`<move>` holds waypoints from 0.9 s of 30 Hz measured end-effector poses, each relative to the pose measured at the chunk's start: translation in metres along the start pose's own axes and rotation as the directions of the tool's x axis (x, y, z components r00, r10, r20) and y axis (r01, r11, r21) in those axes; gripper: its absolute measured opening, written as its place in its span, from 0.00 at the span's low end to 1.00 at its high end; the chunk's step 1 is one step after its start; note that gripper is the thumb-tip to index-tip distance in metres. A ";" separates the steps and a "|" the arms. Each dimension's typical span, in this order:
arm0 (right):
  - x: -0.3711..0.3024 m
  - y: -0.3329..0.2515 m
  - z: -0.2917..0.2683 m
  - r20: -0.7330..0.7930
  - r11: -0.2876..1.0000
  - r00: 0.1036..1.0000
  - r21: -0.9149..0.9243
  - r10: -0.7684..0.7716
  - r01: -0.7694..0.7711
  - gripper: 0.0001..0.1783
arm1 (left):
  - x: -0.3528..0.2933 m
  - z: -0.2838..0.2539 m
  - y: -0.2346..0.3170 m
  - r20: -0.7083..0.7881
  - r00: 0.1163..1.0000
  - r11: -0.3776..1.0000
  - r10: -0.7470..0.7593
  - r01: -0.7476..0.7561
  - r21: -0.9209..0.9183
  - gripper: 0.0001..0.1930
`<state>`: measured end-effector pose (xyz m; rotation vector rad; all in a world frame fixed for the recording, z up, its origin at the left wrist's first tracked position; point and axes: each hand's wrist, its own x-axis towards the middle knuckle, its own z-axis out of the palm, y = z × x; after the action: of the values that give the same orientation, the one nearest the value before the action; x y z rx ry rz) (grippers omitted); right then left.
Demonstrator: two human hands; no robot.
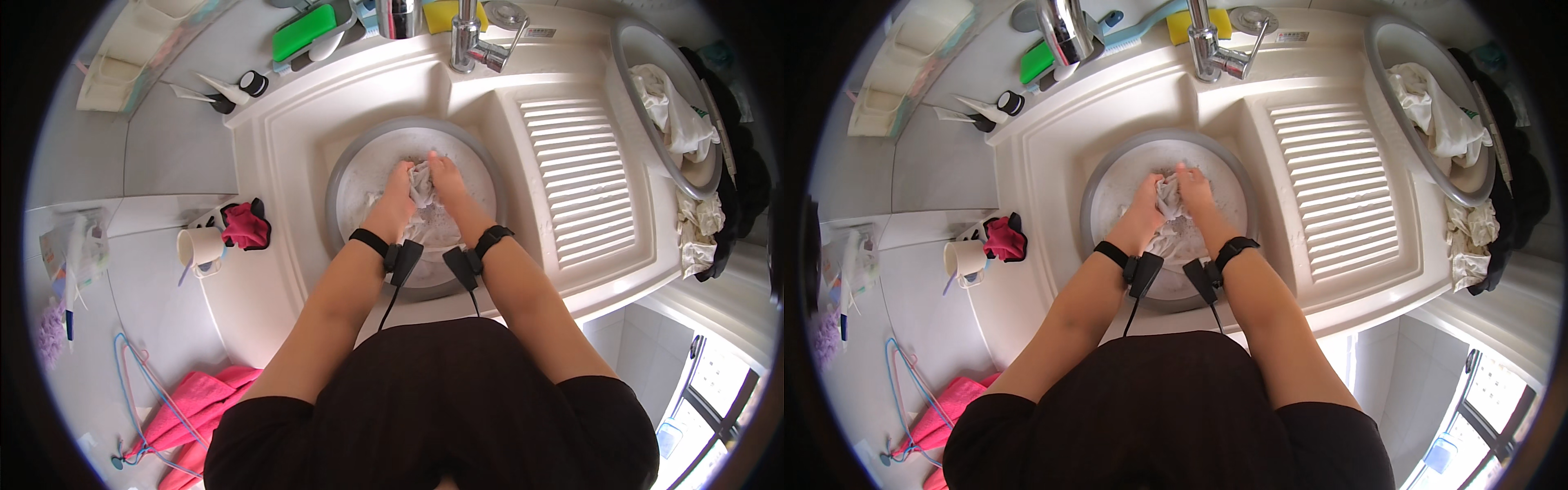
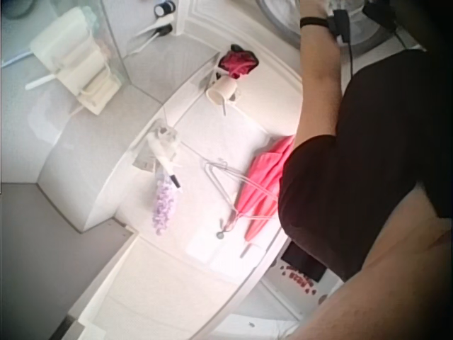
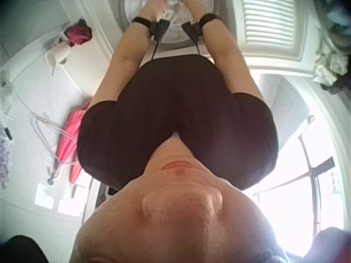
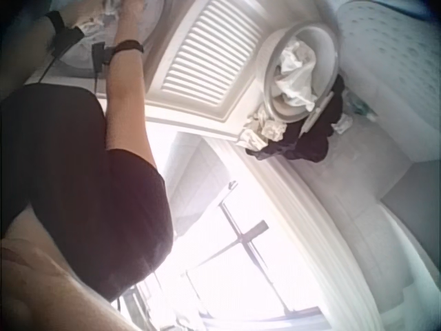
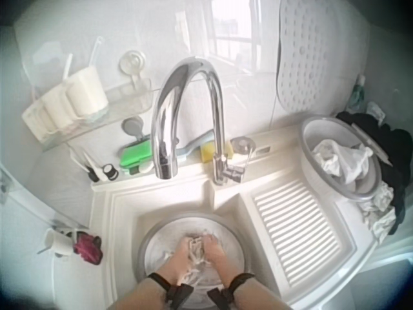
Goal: The person washes clothes in a basin filled with soapy water by hand, scrubbing the fabric against itself and wringing it out.
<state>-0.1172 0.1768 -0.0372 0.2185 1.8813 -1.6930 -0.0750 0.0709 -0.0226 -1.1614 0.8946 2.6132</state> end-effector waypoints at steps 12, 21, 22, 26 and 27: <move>0.015 0.036 -0.013 0.287 0.811 0.954 -0.577 0.090 0.097 0.40 | 0.010 -0.017 -0.029 -0.391 0.920 0.992 -0.033 0.077 0.097 0.16; -0.044 0.001 0.016 -0.040 0.972 0.974 0.067 -0.222 0.224 0.16 | -0.021 -0.010 0.005 0.025 0.991 0.986 -0.133 0.134 -0.097 0.21; -0.053 -0.003 0.018 -0.041 0.937 0.938 0.046 -0.345 0.347 0.16 | -0.026 -0.010 0.009 0.034 0.997 0.992 -0.066 0.069 -0.101 0.22; -0.078 -0.025 0.020 0.028 0.833 0.837 -0.083 -0.547 0.547 0.13 | -0.048 -0.005 0.018 0.181 0.980 0.977 -0.084 0.116 -0.176 0.22; -0.082 -0.031 0.022 -0.068 0.823 0.832 -0.208 -0.551 0.529 0.13 | -0.067 0.021 0.020 0.153 0.987 0.981 -0.046 0.074 -0.181 0.20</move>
<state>-0.0592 0.1719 0.0320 -0.3297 2.3343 -1.8741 -0.0491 0.0738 0.0450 -0.9988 0.5875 2.7376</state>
